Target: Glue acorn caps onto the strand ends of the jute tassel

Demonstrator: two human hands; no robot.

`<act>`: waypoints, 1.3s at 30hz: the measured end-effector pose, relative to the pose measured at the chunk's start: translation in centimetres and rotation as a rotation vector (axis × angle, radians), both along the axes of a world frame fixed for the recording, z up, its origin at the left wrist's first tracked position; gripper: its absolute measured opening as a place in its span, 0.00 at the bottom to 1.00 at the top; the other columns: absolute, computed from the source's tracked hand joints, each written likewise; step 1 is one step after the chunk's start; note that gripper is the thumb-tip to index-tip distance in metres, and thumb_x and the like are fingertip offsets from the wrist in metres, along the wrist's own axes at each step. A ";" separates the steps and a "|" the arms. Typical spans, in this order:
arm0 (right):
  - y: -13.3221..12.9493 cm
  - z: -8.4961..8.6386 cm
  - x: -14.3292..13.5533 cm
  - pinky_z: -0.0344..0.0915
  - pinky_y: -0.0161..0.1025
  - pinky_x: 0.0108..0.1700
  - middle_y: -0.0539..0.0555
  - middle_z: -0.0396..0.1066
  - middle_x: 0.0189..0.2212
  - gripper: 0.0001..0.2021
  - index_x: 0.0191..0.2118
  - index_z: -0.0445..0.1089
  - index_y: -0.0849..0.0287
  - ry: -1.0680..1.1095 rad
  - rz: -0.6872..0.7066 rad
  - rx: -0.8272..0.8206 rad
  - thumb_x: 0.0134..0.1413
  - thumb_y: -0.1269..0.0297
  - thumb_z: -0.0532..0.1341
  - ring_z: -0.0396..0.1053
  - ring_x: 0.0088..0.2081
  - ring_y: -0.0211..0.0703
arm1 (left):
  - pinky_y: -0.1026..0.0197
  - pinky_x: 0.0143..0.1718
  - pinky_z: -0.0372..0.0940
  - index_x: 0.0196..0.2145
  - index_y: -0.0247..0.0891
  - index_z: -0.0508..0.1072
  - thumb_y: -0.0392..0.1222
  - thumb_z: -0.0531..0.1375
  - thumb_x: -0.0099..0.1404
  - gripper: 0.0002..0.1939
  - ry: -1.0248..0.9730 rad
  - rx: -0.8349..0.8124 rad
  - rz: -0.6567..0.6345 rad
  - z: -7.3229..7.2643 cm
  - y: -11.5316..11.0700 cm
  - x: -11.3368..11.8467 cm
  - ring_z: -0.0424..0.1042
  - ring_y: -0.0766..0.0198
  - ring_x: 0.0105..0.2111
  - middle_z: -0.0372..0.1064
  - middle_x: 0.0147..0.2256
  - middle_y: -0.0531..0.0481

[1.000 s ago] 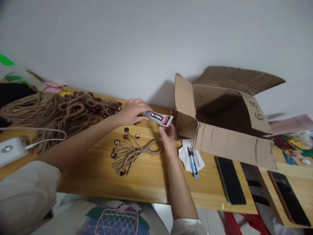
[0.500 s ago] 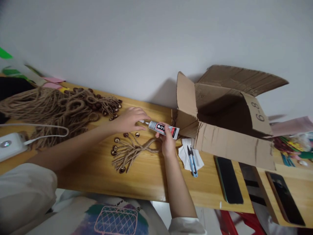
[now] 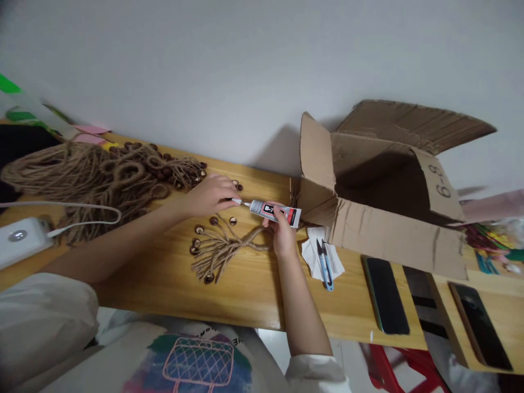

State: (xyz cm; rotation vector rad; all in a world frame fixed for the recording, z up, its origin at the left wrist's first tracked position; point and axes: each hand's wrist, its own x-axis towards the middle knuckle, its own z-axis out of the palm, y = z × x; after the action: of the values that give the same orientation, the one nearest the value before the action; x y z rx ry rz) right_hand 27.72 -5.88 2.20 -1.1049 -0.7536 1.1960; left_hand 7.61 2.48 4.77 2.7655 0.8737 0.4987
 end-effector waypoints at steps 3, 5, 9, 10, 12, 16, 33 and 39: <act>0.0 -0.1 0.1 0.57 0.32 0.22 0.47 0.66 0.18 0.14 0.32 0.72 0.60 0.013 -0.003 -0.001 0.43 0.54 0.64 0.59 0.19 0.33 | 0.56 0.42 0.57 0.37 0.39 0.76 0.45 0.56 0.65 0.11 0.011 0.003 0.004 -0.2 0.1 -0.3 0.70 0.59 0.39 0.75 0.35 0.47; 0.0 -0.2 0.1 0.57 0.32 0.22 0.47 0.66 0.18 0.14 0.32 0.72 0.60 0.024 -0.012 0.000 0.43 0.54 0.64 0.59 0.19 0.33 | 0.56 0.42 0.57 0.37 0.39 0.77 0.45 0.56 0.65 0.11 0.026 0.008 0.014 -0.3 0.2 -0.5 0.70 0.58 0.39 0.75 0.35 0.47; 0.1 -0.2 0.3 0.56 0.31 0.21 0.46 0.65 0.17 0.14 0.32 0.72 0.60 0.042 -0.029 0.007 0.42 0.54 0.63 0.59 0.18 0.32 | 0.56 0.41 0.56 0.36 0.39 0.77 0.44 0.56 0.65 0.11 0.044 0.024 0.021 -0.3 0.3 -0.9 0.70 0.58 0.39 0.75 0.35 0.47; 0.2 -0.2 0.3 0.56 0.31 0.21 0.46 0.65 0.16 0.14 0.31 0.72 0.60 0.048 -0.032 0.008 0.42 0.54 0.63 0.59 0.18 0.32 | 0.56 0.40 0.56 0.36 0.39 0.77 0.44 0.56 0.65 0.11 0.046 0.028 0.018 -0.3 0.3 -0.9 0.70 0.58 0.39 0.75 0.35 0.47; 0.3 -0.2 0.5 0.56 0.30 0.20 0.46 0.64 0.15 0.14 0.31 0.72 0.60 0.062 -0.037 0.011 0.42 0.53 0.63 0.59 0.18 0.32 | 0.57 0.40 0.56 0.36 0.39 0.76 0.45 0.55 0.65 0.12 0.049 0.035 0.018 -0.4 0.4 -1.1 0.70 0.59 0.39 0.75 0.35 0.48; 0.5 -0.3 0.9 0.57 0.30 0.20 0.45 0.63 0.15 0.14 0.30 0.70 0.59 0.099 -0.051 0.018 0.43 0.53 0.62 0.58 0.17 0.31 | 0.57 0.41 0.56 0.36 0.39 0.76 0.45 0.55 0.66 0.12 0.033 0.038 0.011 -0.8 0.5 -1.3 0.70 0.60 0.39 0.75 0.35 0.49; 0.5 -0.3 1.5 0.58 0.30 0.18 0.44 0.62 0.15 0.12 0.29 0.69 0.58 0.174 -0.035 -0.002 0.44 0.53 0.62 0.57 0.17 0.31 | 0.54 0.45 0.56 0.35 0.42 0.78 0.44 0.58 0.64 0.08 0.087 0.090 -0.052 -1.2 0.1 1.2 0.65 0.56 0.45 0.71 0.41 0.46; 0.5 -0.3 1.6 0.57 0.30 0.19 0.44 0.61 0.15 0.12 0.30 0.68 0.58 0.163 -0.027 0.014 0.47 0.53 0.60 0.57 0.17 0.31 | 0.54 0.45 0.54 0.36 0.40 0.78 0.44 0.58 0.63 0.10 0.197 0.130 -0.065 -2.0 0.0 2.3 0.63 0.53 0.45 0.70 0.40 0.43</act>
State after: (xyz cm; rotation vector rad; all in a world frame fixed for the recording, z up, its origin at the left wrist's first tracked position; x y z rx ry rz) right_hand 29.33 -5.34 1.90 -0.9899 -0.6190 1.2396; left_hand 9.91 2.52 2.74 2.9906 0.8150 0.2839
